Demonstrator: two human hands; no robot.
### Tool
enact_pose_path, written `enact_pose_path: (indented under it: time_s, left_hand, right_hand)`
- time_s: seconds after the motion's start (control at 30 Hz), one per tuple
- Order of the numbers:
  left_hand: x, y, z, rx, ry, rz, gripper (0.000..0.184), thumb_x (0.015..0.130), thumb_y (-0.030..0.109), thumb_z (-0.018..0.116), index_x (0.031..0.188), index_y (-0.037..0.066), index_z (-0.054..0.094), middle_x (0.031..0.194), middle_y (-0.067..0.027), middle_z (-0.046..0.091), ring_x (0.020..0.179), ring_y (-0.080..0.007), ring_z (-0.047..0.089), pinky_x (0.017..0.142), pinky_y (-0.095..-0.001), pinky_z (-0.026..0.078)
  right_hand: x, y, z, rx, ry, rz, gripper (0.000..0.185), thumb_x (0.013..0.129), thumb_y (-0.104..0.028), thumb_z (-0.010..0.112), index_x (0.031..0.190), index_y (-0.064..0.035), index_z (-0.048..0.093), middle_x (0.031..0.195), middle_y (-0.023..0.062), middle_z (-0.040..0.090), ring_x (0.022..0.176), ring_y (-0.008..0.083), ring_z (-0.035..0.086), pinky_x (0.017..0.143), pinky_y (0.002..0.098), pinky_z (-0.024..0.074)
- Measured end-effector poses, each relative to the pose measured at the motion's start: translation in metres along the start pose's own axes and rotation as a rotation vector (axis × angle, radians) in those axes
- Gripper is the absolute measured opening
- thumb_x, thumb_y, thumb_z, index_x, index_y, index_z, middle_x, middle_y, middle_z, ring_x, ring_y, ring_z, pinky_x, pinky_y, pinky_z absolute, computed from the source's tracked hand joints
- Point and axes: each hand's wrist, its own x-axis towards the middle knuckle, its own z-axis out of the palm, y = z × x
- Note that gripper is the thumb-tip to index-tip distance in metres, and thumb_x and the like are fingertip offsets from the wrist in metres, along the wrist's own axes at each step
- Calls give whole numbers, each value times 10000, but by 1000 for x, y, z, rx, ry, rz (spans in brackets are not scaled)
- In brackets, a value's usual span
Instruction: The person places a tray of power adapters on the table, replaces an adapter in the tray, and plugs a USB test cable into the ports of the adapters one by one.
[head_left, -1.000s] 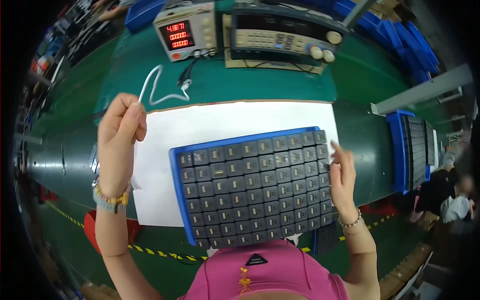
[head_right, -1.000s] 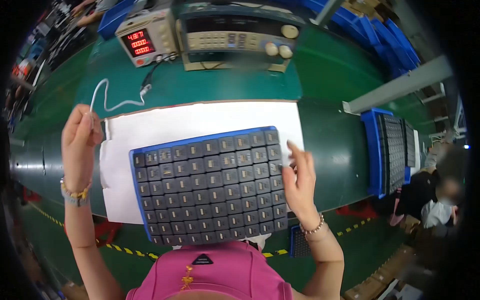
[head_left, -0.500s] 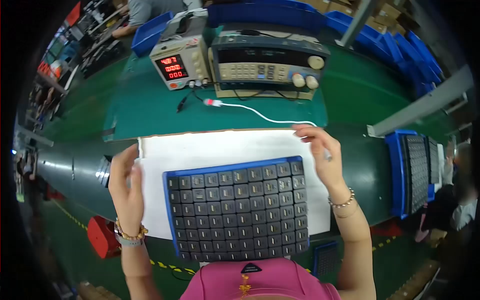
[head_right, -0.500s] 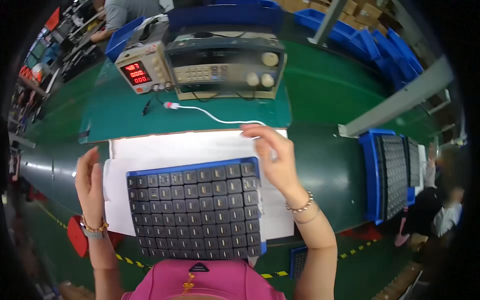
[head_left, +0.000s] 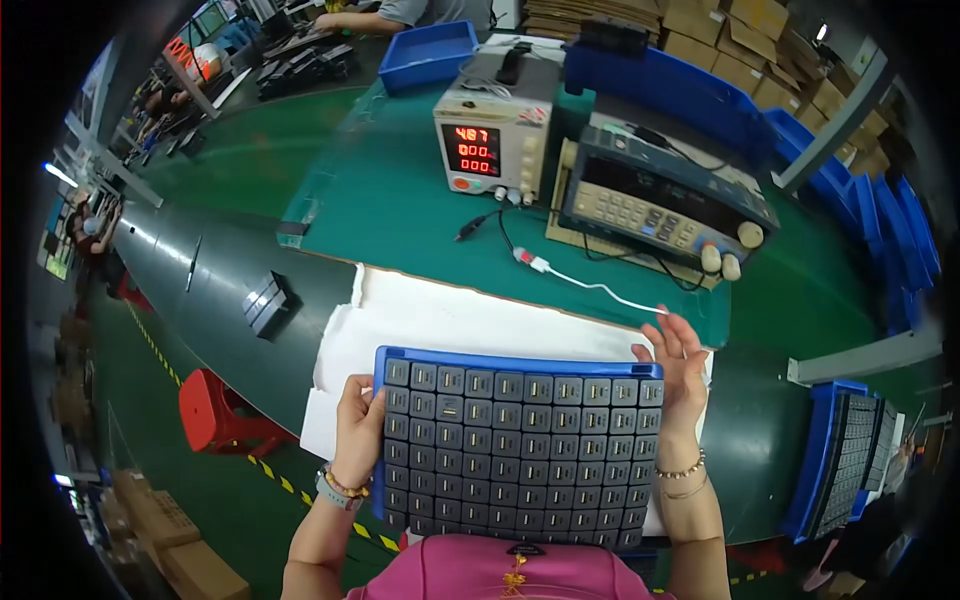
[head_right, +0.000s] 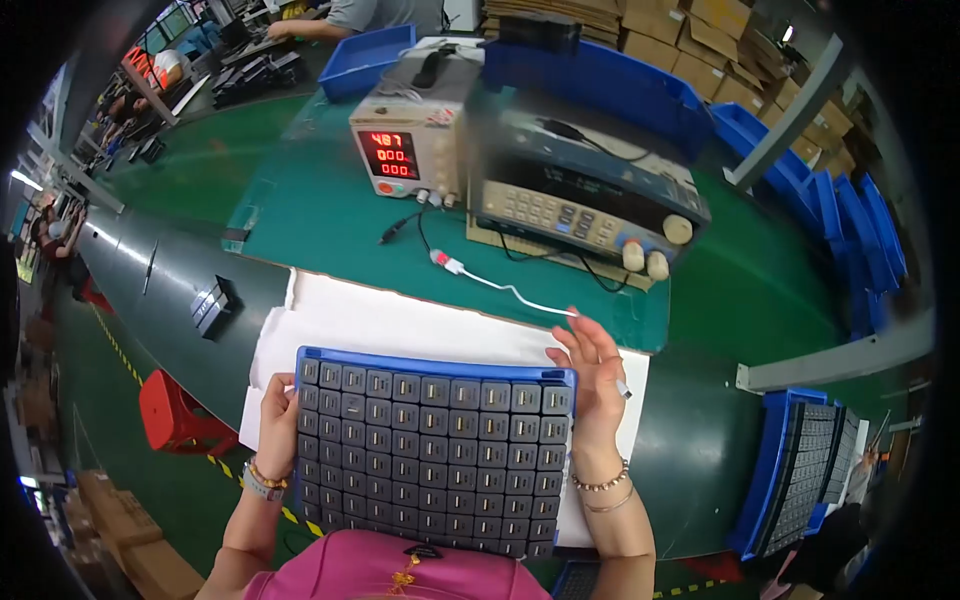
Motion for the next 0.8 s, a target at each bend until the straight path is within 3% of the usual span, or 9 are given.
enact_pose_path:
  time_s: [0.13,0.3,0.47,0.63,0.8]
  left_hand:
    - [4,13,-13,-59,96,29,113,982,84,468,1075,25,445,861,-78,649,700,-80,605,603,-208,483]
    - [8,54,-26,-97,90,9,117,973,53,463,1079,27,421,862,-86,645,704,-88,598,626,-218,476]
    - [5,75,-21,-42,103,86,156,952,-3,468,1092,15,401,869,-82,629,746,-74,576,649,-206,455]
    - [-5,75,-17,158,231,128,191,920,-28,511,1109,-14,484,771,14,502,685,-41,445,624,-189,379]
    - [-26,74,-13,142,331,123,177,941,24,507,1108,-31,483,871,-45,620,762,-60,546,714,-196,426]
  right_hand:
    - [30,14,19,24,-119,-11,662,915,-548,495,1296,-8,445,1402,173,430,1142,241,540,970,395,432]
    - [49,27,35,9,-76,-30,691,892,-534,555,1293,17,442,1409,191,416,1106,242,562,924,388,477]
    - [63,52,24,-28,-50,-150,646,931,-490,520,1310,25,425,1418,217,396,1037,272,608,896,386,498]
    - [62,46,27,-190,-54,-171,668,926,-505,520,1302,41,440,1416,248,387,913,267,654,808,350,533]
    - [65,43,35,-259,-163,-104,674,926,-528,505,1292,36,461,1402,240,411,852,240,660,733,294,525]
